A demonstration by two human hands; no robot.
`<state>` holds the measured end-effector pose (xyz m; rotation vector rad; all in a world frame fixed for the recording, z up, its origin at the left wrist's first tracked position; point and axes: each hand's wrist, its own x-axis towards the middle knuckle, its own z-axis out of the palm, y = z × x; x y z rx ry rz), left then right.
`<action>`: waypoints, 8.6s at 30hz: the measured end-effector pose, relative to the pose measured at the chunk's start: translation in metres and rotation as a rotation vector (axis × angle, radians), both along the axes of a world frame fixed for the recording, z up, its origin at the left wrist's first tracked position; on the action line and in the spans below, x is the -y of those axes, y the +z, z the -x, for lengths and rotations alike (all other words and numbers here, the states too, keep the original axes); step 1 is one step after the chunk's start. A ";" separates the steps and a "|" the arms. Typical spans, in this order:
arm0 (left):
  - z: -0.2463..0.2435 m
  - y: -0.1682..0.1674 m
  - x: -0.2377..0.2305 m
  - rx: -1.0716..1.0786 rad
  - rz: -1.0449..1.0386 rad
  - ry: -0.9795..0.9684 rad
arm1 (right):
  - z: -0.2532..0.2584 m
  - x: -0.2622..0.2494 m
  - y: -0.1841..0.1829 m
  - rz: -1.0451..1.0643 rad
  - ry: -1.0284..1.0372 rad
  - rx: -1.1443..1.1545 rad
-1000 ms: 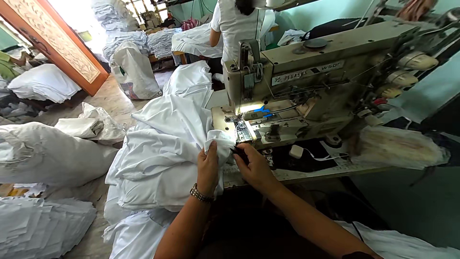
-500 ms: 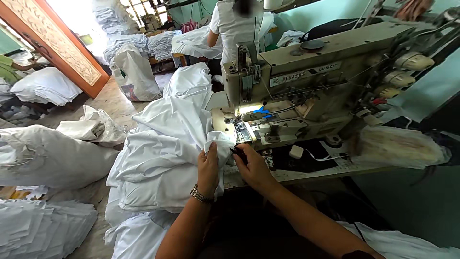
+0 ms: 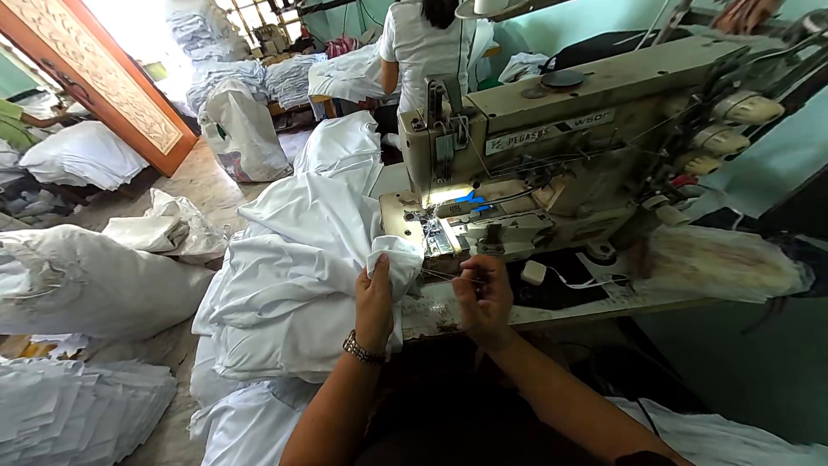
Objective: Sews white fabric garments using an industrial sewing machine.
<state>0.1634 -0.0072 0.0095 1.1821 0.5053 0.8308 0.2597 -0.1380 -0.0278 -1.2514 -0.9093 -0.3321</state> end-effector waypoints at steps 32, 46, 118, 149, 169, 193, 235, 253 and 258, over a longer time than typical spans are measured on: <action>0.005 -0.003 -0.002 0.000 0.017 -0.012 | -0.023 -0.011 -0.005 0.335 -0.150 0.233; 0.003 -0.003 0.000 -0.016 0.021 -0.002 | -0.028 0.027 0.010 0.211 -0.134 0.064; 0.035 -0.030 0.010 -0.242 -1.664 -0.072 | 0.001 0.019 0.016 0.443 0.769 -1.011; 0.041 -0.023 0.020 -0.343 -1.267 0.208 | 0.016 0.020 0.014 0.356 0.830 -0.918; -0.025 0.027 -0.051 -0.425 -1.563 -0.332 | -0.012 0.032 0.025 0.589 0.520 -0.308; -0.045 0.014 -0.042 -0.304 -0.650 -0.147 | -0.073 -0.001 0.037 0.658 -0.043 0.052; -0.041 0.012 -0.042 -0.269 -0.745 -0.321 | -0.044 -0.004 0.016 0.233 -0.220 0.231; -0.040 0.012 -0.041 -0.269 -0.748 -0.307 | -0.026 0.005 0.030 0.421 0.060 0.047; -0.040 0.012 -0.040 -0.261 -0.762 -0.305 | -0.039 -0.017 0.015 0.462 -0.149 0.102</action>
